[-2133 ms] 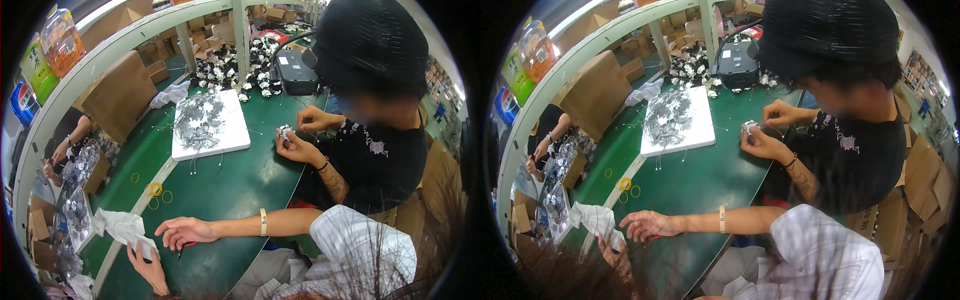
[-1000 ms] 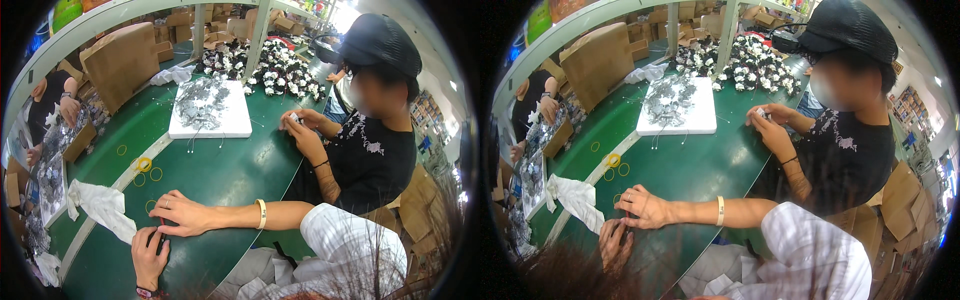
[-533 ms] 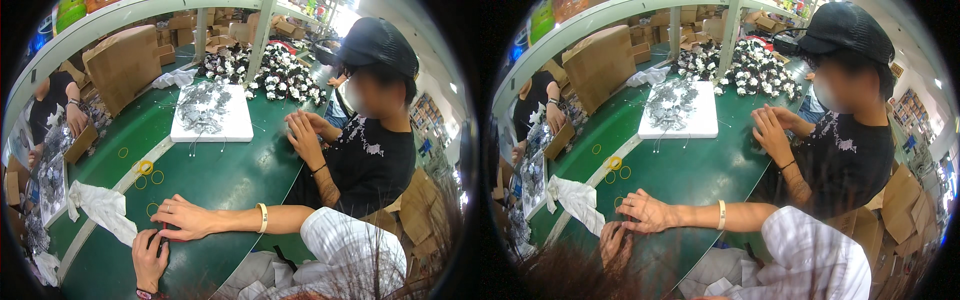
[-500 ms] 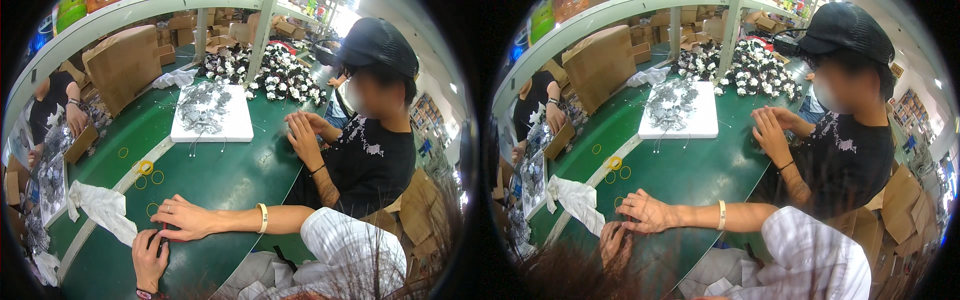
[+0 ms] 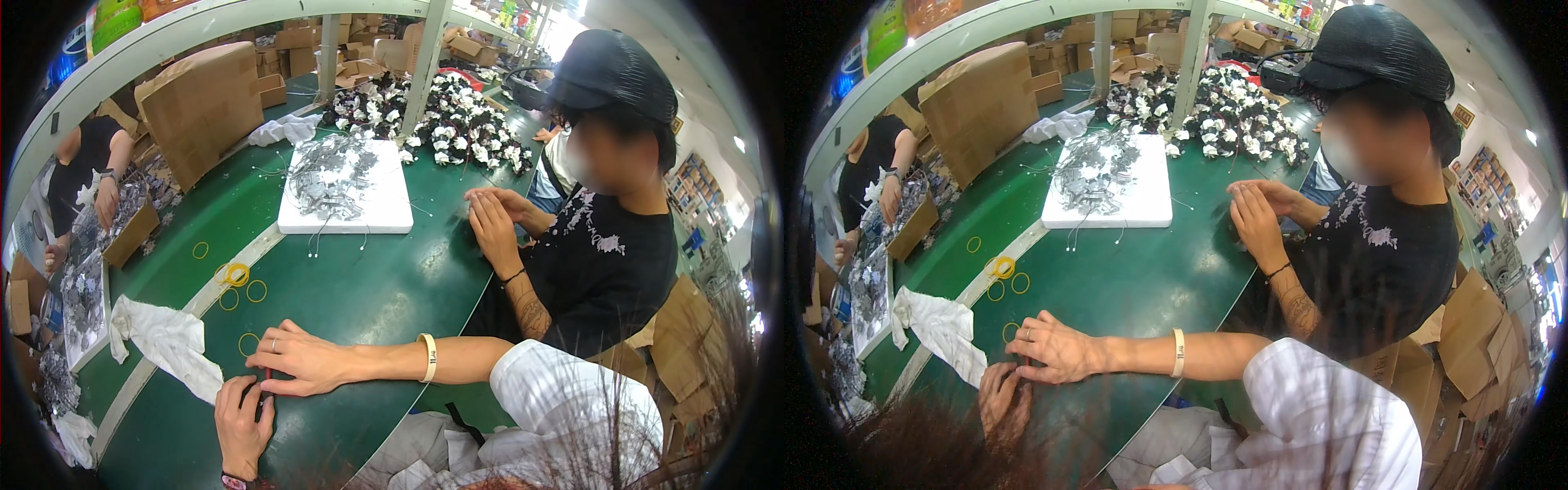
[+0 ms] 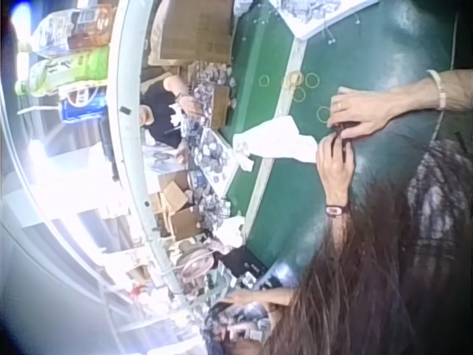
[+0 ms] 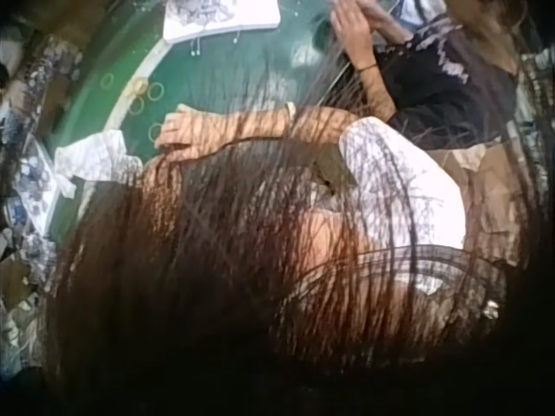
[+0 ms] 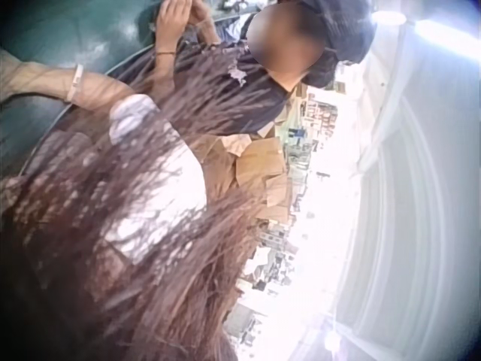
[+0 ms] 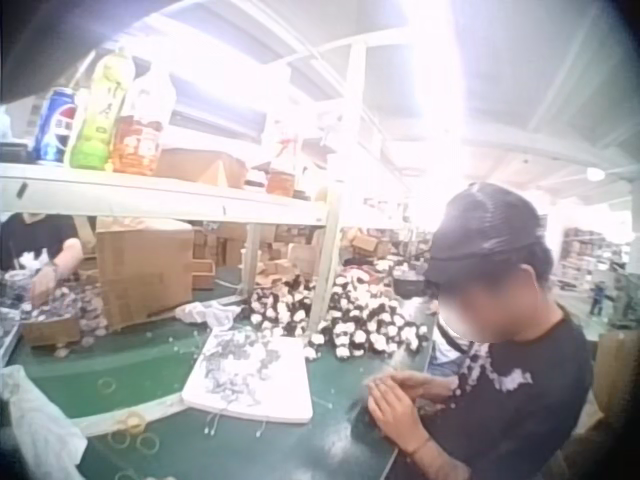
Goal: Assembling and inspecting small electronic components on a production line.
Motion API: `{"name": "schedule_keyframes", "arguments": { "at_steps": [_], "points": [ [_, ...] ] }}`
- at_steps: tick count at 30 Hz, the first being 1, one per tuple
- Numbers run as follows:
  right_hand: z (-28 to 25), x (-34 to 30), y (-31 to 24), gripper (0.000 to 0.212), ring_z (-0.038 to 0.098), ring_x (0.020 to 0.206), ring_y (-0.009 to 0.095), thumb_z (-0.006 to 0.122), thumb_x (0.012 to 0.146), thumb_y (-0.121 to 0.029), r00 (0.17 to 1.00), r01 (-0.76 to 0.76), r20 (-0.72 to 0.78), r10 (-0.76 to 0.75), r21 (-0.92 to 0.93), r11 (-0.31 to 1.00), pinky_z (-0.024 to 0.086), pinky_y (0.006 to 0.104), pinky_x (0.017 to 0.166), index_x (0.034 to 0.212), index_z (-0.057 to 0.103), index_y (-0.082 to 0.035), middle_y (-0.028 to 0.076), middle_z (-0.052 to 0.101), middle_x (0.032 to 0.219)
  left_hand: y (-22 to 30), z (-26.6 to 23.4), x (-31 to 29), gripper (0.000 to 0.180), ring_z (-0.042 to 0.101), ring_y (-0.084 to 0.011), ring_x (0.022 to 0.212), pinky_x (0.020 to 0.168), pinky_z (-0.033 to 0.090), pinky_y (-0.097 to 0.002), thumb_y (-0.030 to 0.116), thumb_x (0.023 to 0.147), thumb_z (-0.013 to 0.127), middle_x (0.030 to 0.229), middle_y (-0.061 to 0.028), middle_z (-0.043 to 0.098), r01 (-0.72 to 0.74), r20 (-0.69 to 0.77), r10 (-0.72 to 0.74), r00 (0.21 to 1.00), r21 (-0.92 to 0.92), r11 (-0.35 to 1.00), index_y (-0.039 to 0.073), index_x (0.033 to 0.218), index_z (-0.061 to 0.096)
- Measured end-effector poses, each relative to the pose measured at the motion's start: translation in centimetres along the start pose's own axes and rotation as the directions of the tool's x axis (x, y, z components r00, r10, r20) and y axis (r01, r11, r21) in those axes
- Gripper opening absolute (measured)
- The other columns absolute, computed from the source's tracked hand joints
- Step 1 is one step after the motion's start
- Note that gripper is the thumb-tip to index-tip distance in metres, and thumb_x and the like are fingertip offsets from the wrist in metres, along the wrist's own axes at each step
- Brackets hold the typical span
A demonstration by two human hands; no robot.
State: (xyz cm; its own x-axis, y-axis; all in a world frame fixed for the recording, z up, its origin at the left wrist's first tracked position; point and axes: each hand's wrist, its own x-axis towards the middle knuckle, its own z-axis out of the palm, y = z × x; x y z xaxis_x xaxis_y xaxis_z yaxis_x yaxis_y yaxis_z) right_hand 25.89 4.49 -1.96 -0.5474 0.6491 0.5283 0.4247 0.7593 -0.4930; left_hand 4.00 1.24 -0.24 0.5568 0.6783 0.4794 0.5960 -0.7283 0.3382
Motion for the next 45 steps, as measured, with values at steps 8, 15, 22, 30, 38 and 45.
{"name": "schedule_keyframes", "arguments": {
  "at_steps": [8, 15, 22, 30, 38, 45],
  "points": [
    [-0.4, 0.0, -0.3, 0.038, 0.055, 0.099, 0.025, 0.067, 0.092, -0.031, 1.0, -0.002, 0.01, 0.002, 0.005, 1.0, 0.038, 0.0395, 0.087, 0.117, 0.064, -0.002, 0.01, 0.064, 0.106, -0.3, 0.4, -0.4, 0.026, 0.061, -0.036, 0.102, 0.086, 0.05, -0.0446, 0.003, 0.075, 0.076, 0.109, -0.0146, 0.064, 0.011, 0.002, -0.011, 1.0, 0.002, 1.0, -0.002, 0.099, 0.066],
    [-0.3, -0.1, -0.2, 0.038, 0.055, 0.1, 0.025, 0.068, 0.091, -0.03, 1.0, -0.001, 0.019, 0.001, -0.004, 1.0, 0.038, 0.0396, 0.087, 0.117, 0.064, -0.003, 0.01, 0.063, 0.106, -0.2, 0.2, -0.3, 0.026, 0.061, -0.0362, 0.103, 0.087, 0.05, -0.0449, 0.003, 0.075, 0.075, 0.109, -0.0145, 0.064, 0.015, 0.01, -0.015, 1.0, 0.001, 1.0, -0.001, 0.099, 0.066],
    [-0.1, -0.1, -0.2, 0.037, 0.054, 0.101, 0.025, 0.068, 0.091, -0.029, 1.0, 0.002, 0.02, -0.002, -0.013, 1.0, 0.038, 0.0397, 0.088, 0.117, 0.064, -0.003, 0.01, 0.063, 0.107, -0.5, 0.6, -0.6, 0.026, 0.061, -0.0369, 0.103, 0.088, 0.05, -0.0456, 0.003, 0.074, 0.075, 0.11, -0.0149, 0.063, 0.012, -0.008, -0.012, 1.0, 0.001, 1.0, -0.001, 0.097, 0.065],
    [0.0, -0.1, -0.2, 0.037, 0.054, 0.102, 0.025, 0.067, 0.091, -0.028, 1.0, 0.008, 0.017, -0.008, 0.001, 1.0, 0.038, 0.0397, 0.088, 0.117, 0.064, -0.003, 0.01, 0.063, 0.107, -0.3, 0.1, -0.4, 0.027, 0.059, -0.0378, 0.107, 0.09, 0.048, -0.0463, 0.004, 0.078, 0.073, 0.113, -0.0159, 0.062, 0.011, 0.044, -0.012, 0.999, 0.004, 1.0, -0.001, 0.101, 0.061],
    [-0.1, -0.2, -0.2, 0.036, 0.054, 0.102, 0.025, 0.067, 0.091, -0.028, 1.0, 0.003, 0.03, -0.003, 0.004, 1.0, 0.038, 0.0394, 0.087, 0.118, 0.064, -0.003, 0.01, 0.063, 0.107, 0.0, 0.1, -0.3, 0.027, 0.057, -0.0383, 0.11, 0.093, 0.045, -0.0481, 0.005, 0.08, 0.072, 0.115, -0.0168, 0.059, 0.024, 0.031, -0.024, 0.999, 0.022, 0.999, 0.0, 0.103, 0.058],
    [-0.4, -0.2, 0.0, 0.037, 0.054, 0.103, 0.025, 0.067, 0.091, -0.029, 1.0, 0.01, 0.029, -0.01, -0.004, 1.0, 0.038, 0.0391, 0.087, 0.118, 0.064, -0.004, 0.009, 0.062, 0.109, -0.1, 0.4, -0.7, 0.026, 0.056, -0.0376, 0.1, 0.087, 0.045, -0.0471, 0.006, 0.081, 0.072, 0.106, -0.0156, 0.056, 0.105, 0.025, -0.106, 0.994, 0.053, 0.993, 0.001, 0.102, 0.059]
  ]
}}
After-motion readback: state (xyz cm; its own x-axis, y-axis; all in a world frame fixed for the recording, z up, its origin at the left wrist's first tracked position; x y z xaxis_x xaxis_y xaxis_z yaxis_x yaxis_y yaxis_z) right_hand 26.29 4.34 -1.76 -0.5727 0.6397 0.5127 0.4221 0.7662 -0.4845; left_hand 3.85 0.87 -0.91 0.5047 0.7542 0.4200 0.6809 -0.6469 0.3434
